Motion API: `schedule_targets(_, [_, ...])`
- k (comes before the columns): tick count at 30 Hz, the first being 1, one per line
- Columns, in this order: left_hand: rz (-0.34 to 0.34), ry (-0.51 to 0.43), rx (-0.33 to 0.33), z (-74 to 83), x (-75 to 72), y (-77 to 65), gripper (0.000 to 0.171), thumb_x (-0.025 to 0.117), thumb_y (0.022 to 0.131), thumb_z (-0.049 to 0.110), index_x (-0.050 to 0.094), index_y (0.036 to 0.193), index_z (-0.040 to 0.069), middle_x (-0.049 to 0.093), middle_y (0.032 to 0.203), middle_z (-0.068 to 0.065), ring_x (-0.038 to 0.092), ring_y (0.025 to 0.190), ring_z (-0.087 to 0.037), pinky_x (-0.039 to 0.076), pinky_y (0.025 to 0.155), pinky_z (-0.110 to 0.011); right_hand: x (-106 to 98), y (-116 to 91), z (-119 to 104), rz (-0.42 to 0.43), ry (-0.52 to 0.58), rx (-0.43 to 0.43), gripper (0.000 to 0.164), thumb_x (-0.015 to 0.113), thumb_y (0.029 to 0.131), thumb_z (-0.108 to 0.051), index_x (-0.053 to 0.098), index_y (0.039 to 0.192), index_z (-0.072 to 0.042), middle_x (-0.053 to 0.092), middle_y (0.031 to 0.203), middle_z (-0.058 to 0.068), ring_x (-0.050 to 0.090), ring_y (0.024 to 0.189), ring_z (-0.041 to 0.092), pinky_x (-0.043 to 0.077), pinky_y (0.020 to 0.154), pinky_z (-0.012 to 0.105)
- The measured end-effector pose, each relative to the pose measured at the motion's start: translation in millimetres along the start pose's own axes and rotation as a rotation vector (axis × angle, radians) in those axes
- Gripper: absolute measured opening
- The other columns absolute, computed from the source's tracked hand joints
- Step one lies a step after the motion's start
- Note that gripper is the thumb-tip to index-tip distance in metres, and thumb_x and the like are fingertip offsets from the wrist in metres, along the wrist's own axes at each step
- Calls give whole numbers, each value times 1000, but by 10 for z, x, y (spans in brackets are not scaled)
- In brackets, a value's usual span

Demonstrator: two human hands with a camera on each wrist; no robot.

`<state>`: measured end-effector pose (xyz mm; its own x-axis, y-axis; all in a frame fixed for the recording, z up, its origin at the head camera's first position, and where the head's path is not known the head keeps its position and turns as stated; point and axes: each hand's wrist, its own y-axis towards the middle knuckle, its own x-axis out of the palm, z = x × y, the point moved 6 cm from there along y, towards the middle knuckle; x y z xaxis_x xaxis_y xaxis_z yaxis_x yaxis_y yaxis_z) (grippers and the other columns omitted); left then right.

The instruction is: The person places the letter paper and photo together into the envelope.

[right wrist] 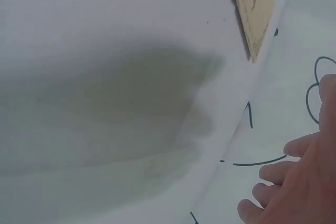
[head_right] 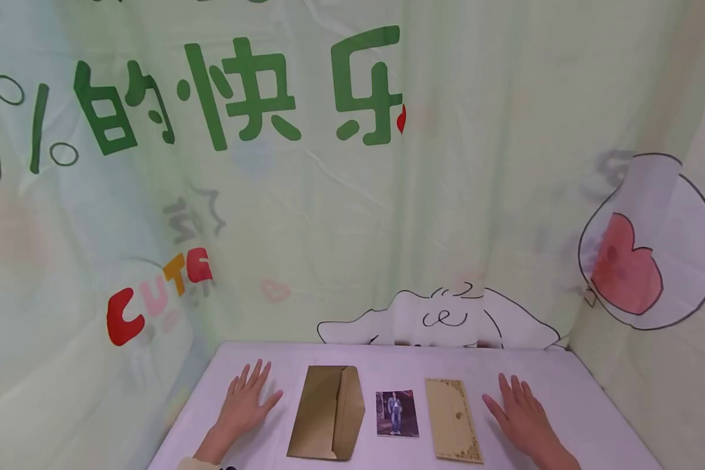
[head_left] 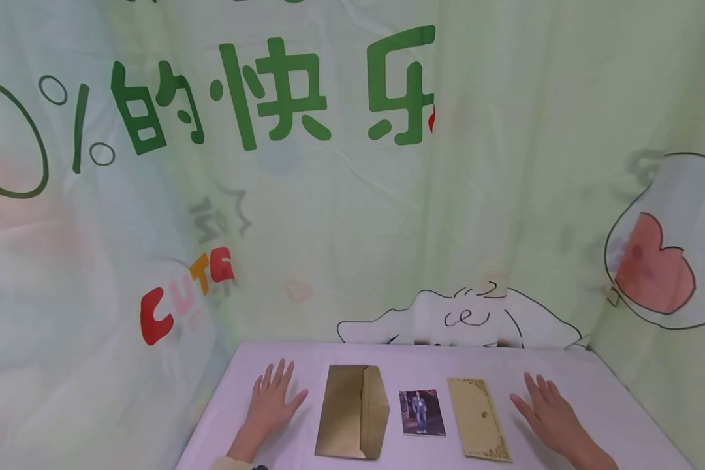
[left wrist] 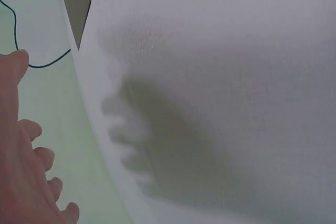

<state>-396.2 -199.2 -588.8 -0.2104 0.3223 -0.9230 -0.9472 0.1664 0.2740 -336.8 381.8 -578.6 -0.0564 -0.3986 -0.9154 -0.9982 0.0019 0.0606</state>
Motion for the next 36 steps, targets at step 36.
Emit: schedule_targets(36, [-16,-26,124,553,114,61,80,51,96,61,34,156,12,32,163,-14,25,151,-42,24,117,-62,298,166,-894,-13,56,-125,80,39,106,-51,25,151,13,16,155,44,14,142,63,17,109,75])
